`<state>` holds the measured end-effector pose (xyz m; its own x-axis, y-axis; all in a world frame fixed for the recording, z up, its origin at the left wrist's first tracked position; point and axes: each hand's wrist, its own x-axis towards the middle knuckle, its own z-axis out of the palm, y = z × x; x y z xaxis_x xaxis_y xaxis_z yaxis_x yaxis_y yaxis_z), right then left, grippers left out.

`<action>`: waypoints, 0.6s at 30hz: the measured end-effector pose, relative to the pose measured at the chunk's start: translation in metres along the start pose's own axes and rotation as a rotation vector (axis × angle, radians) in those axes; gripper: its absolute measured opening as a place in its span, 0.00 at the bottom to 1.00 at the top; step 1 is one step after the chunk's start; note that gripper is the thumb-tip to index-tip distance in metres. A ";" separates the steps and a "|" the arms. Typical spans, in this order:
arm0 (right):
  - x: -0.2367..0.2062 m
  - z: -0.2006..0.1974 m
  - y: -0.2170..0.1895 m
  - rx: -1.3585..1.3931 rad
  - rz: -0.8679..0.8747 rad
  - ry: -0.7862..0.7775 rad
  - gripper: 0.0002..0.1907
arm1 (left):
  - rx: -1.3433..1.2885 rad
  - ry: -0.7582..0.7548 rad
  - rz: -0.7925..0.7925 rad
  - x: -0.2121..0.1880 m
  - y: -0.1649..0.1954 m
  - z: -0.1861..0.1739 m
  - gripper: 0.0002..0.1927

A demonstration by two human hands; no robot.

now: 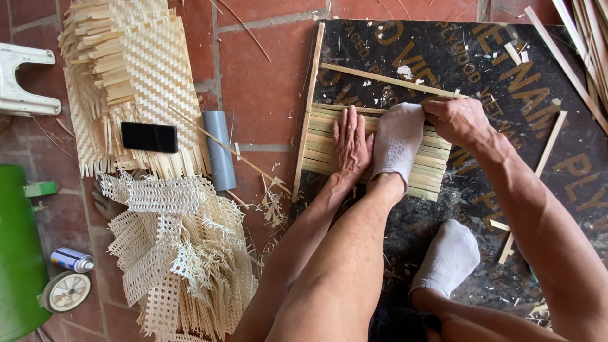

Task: The person sits on a workshop floor and assembles thin bamboo strips across a wooden frame, aligning them edge to edge and pressing them flat with a foot. They use a teal pen-like tool to mark or trim strip ends and gather loose bamboo strips from a pile to continue the layout.

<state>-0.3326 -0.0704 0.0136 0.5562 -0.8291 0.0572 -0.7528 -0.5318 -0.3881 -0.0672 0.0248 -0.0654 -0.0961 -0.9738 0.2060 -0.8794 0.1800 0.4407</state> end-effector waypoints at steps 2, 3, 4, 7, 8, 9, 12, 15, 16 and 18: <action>0.004 0.001 -0.002 0.009 0.022 -0.016 0.07 | -0.009 -0.001 0.002 0.001 -0.001 0.001 0.35; 0.005 0.000 -0.002 0.027 0.018 -0.014 0.07 | -0.017 -0.008 0.002 0.001 0.000 0.002 0.35; 0.007 -0.001 -0.002 0.042 0.010 -0.011 0.07 | -0.014 -0.007 -0.001 0.002 0.000 0.003 0.35; 0.009 -0.003 0.000 0.045 -0.031 0.039 0.09 | -0.006 -0.004 -0.009 0.001 0.001 0.003 0.34; 0.009 -0.002 0.000 0.042 -0.021 0.027 0.08 | -0.005 -0.006 -0.010 0.002 0.000 0.003 0.34; 0.008 -0.001 0.000 0.040 -0.003 0.014 0.08 | -0.007 -0.014 -0.007 0.001 0.001 0.003 0.34; 0.003 0.004 0.000 0.021 -0.019 0.052 0.08 | 0.032 0.004 -0.003 0.001 0.002 0.003 0.34; -0.002 0.011 -0.004 -0.014 0.037 0.106 0.08 | 0.052 -0.002 -0.006 0.002 0.003 0.002 0.35; -0.004 0.013 -0.006 -0.025 0.071 0.124 0.08 | 0.059 -0.008 -0.010 0.003 0.003 0.002 0.35; -0.007 0.017 -0.010 0.000 0.106 0.138 0.11 | 0.072 -0.021 -0.019 0.002 0.004 0.001 0.36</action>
<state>-0.3237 -0.0562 0.0014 0.4198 -0.8965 0.1418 -0.8049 -0.4400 -0.3982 -0.0714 0.0229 -0.0644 -0.0882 -0.9798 0.1796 -0.9122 0.1519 0.3805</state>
